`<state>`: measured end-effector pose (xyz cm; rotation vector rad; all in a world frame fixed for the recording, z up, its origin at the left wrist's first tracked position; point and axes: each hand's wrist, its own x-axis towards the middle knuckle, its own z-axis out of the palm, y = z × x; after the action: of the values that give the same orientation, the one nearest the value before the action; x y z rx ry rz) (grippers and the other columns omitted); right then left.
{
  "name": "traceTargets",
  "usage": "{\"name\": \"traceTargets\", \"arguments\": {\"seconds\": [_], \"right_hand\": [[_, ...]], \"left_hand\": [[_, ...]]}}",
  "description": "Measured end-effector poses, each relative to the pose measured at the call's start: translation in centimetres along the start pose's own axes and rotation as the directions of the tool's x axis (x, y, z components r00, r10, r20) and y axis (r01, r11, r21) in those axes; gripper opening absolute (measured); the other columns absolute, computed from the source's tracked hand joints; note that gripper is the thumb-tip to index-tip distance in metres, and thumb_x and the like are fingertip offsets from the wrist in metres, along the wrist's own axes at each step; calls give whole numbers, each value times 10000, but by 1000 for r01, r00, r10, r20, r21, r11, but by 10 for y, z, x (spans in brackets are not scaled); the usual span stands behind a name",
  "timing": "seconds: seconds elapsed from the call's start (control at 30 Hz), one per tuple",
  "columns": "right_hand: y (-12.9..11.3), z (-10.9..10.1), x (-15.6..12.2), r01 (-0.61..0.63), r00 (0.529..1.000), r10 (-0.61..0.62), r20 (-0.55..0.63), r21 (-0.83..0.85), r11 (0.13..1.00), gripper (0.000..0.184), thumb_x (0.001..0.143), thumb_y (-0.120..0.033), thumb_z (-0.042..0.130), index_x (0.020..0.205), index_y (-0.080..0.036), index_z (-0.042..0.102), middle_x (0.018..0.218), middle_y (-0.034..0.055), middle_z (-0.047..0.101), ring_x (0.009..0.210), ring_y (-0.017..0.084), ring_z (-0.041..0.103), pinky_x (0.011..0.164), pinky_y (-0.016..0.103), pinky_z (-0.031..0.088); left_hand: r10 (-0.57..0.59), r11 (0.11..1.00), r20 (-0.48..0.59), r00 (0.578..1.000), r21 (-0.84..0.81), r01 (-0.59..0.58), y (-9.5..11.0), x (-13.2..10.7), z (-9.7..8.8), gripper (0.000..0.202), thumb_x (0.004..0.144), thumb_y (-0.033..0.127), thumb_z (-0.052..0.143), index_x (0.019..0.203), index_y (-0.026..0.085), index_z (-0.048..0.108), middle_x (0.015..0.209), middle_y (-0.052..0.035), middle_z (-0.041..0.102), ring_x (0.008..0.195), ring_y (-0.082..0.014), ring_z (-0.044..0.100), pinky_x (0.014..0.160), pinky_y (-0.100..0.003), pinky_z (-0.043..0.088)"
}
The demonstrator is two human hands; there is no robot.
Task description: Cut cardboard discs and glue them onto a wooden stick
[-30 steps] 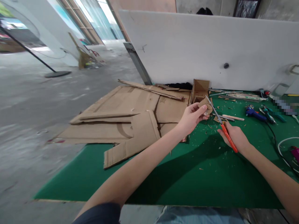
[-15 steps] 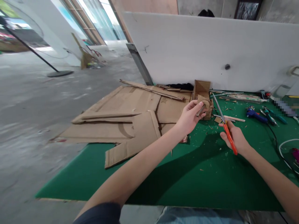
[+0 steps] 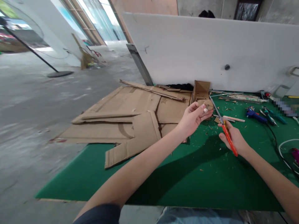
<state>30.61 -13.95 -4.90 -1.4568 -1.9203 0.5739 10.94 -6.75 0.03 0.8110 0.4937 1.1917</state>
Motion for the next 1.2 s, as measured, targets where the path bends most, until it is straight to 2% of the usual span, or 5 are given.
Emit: {"name": "traceTargets", "arguments": {"seconds": [0.27, 0.67, 0.8, 1.0, 1.2], "right_hand": [[3, -5, 5, -47, 997, 49, 52, -37, 998, 539, 905, -445, 500, 1360, -161, 451, 790, 54, 692, 592, 185, 633, 601, 297, 498], [8, -2, 3, 3, 995, -34, -90, -321, 947, 356, 922, -487, 444, 1001, -171, 589, 630, 50, 645, 514, 213, 613, 531, 286, 420], [12, -3, 2, 2, 994, -28, -108, -239, 971, 363, 927, -461, 453, 1089, -159, 574, 698, 68, 692, 592, 226, 666, 578, 298, 476], [10, -6, 1, 88, 996, -88, -18, -30, 996, 551, 909, -449, 474, 1372, -159, 403, 1130, 175, 688, 672, 212, 680, 678, 345, 533], [5, -5, -1, 11, 998, -4, 65, -117, 993, 636, 895, -471, 528, 1437, -212, 321, 968, 90, 701, 555, 166, 595, 597, 309, 485]], "left_hand": [[49, 997, 41, 998, 62, -51, -4, 0, -3, 350, 696, 288, 833, 759, 162, 513, 799, 10, 706, 788, -172, 739, 954, -416, 535], [64, 994, 17, 998, 90, -65, -6, 5, -7, 366, 663, 310, 852, 768, 156, 536, 778, 12, 688, 801, -173, 734, 915, -393, 551], [62, 992, -14, 998, 115, -60, -2, 4, -6, 334, 679, 316, 841, 773, 156, 563, 805, 7, 694, 785, -159, 728, 841, -344, 571], [67, 991, -7, 998, 120, -66, 3, 2, -3, 354, 643, 345, 863, 768, 156, 591, 800, 5, 693, 789, -158, 723, 787, -307, 578], [100, 977, 29, 995, 184, -104, 2, -2, 0, 359, 643, 386, 855, 753, 150, 608, 743, 13, 670, 709, -111, 673, 757, -285, 572]]}}
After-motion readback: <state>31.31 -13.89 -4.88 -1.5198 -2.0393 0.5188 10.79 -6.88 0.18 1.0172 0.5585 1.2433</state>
